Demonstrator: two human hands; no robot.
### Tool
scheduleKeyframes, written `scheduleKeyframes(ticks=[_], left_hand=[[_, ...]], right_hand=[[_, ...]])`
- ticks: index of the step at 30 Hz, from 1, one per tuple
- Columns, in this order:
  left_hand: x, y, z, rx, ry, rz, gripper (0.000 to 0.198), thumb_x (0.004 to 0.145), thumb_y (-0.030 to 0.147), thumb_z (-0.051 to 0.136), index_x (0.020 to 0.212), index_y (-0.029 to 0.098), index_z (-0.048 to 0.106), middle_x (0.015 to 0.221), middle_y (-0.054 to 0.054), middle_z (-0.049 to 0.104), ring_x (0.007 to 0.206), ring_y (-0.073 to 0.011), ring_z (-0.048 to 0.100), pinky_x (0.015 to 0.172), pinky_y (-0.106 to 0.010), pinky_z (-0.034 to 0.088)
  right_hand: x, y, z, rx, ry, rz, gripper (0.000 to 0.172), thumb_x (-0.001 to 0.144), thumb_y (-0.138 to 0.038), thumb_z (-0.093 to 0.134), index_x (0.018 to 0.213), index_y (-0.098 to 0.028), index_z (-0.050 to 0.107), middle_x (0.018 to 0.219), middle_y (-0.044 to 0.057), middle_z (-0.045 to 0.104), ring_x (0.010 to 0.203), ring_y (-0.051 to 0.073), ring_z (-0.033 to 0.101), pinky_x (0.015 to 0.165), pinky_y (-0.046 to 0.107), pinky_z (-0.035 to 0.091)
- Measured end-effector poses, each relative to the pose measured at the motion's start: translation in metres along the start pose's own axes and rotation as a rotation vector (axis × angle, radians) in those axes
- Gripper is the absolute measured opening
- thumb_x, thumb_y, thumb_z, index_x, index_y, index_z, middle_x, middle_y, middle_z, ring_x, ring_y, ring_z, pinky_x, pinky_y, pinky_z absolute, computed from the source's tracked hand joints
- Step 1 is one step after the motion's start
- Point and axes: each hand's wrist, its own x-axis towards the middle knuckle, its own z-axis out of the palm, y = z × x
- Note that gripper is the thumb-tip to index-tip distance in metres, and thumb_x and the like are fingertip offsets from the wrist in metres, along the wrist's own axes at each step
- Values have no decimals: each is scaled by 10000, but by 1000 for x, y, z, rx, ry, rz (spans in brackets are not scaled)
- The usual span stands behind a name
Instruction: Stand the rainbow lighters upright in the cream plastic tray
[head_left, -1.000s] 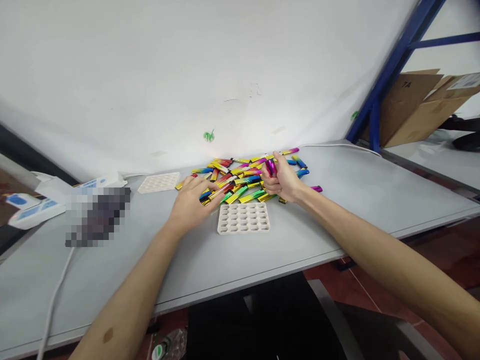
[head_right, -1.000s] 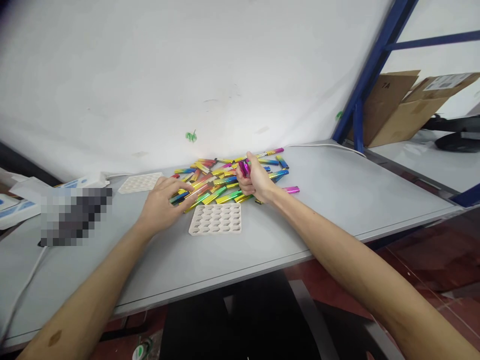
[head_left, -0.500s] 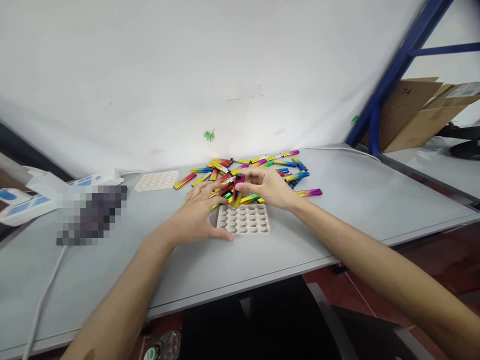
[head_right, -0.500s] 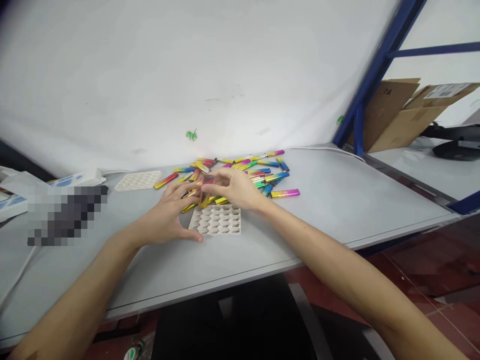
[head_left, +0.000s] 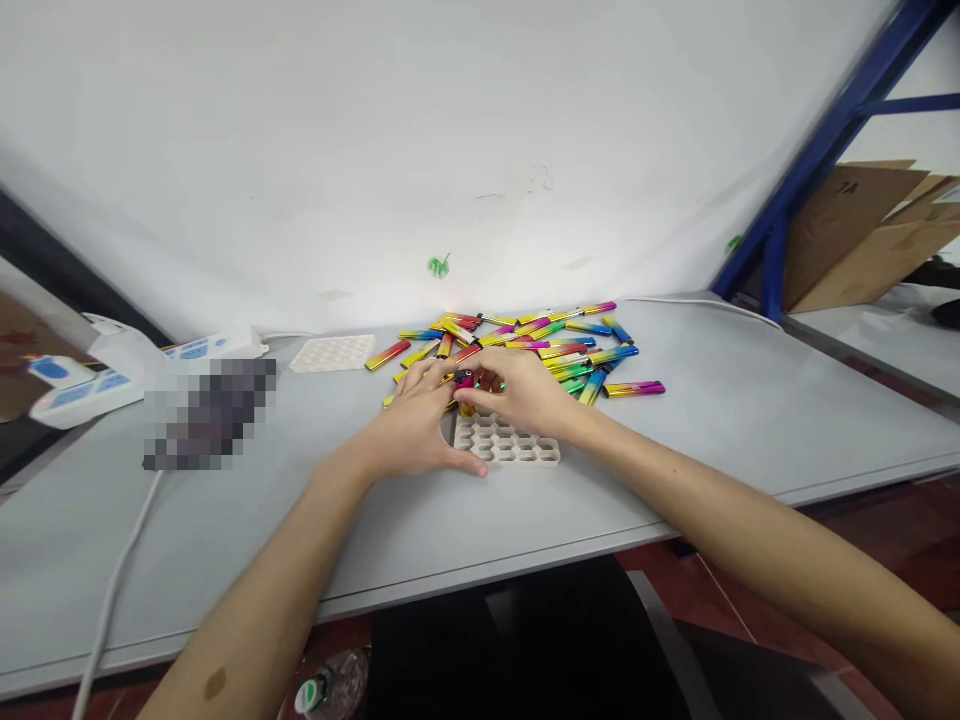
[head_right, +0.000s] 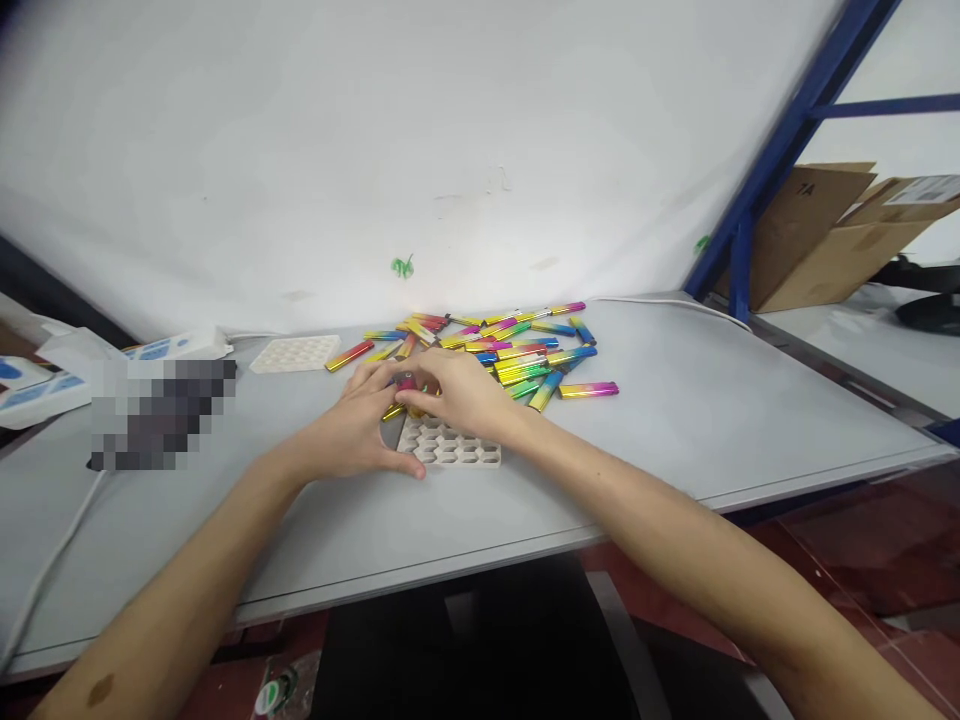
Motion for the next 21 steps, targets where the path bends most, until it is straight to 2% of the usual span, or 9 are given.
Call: scheduleKeyframes(ticks=[6,11,13,16,18,21], left_hand=[[0,-2,2,2,15,-4,976,547,827,754,1321,252,604,1618,-126,300,1486,-449,174,1186,-624,267],[-1,-2,2,20,-6,-42,892,547,850,730,1200,246,668,1615,-119,305,1496,-459,148,1191,-643,243],[-2,-1,2,21,-6,-47,854,548,845,733,1167,259,678,1619,-97,309,1497,-455,144,1192,-649,237],[-4,1,1,22,-1,-64,825,539,831,750,1133,262,684,1618,-83,326,1494,-456,148,1187,-656,242],[-5,1,0,28,6,-71,764,565,821,743,1067,247,696,1612,-80,337,1491,-452,161,1186,-649,249],[-6,1,-1,34,29,-66,635,665,795,693,947,226,702,1587,-76,374,1483,-425,195,1193,-629,251]], right_hand=[[-3,-1,1,7,-49,73,334,897,-243,705,1209,-185,602,837,3,659,719,149,603,659,277,455],[-5,0,0,26,-75,88,311,916,-357,681,1179,-215,593,942,25,701,764,161,629,681,287,455],[-6,5,-7,29,-38,105,279,966,-396,598,1178,-215,605,963,35,715,779,164,635,703,292,459],[-9,20,-27,-107,59,154,229,1004,-340,493,1001,-188,664,904,49,719,768,172,620,714,303,442],[-13,32,-41,-213,-7,152,186,958,-276,541,886,-183,686,881,51,724,787,184,617,730,312,432],[-18,46,-55,-295,-216,124,130,888,-281,641,898,-197,739,924,59,739,894,224,618,808,346,433]])
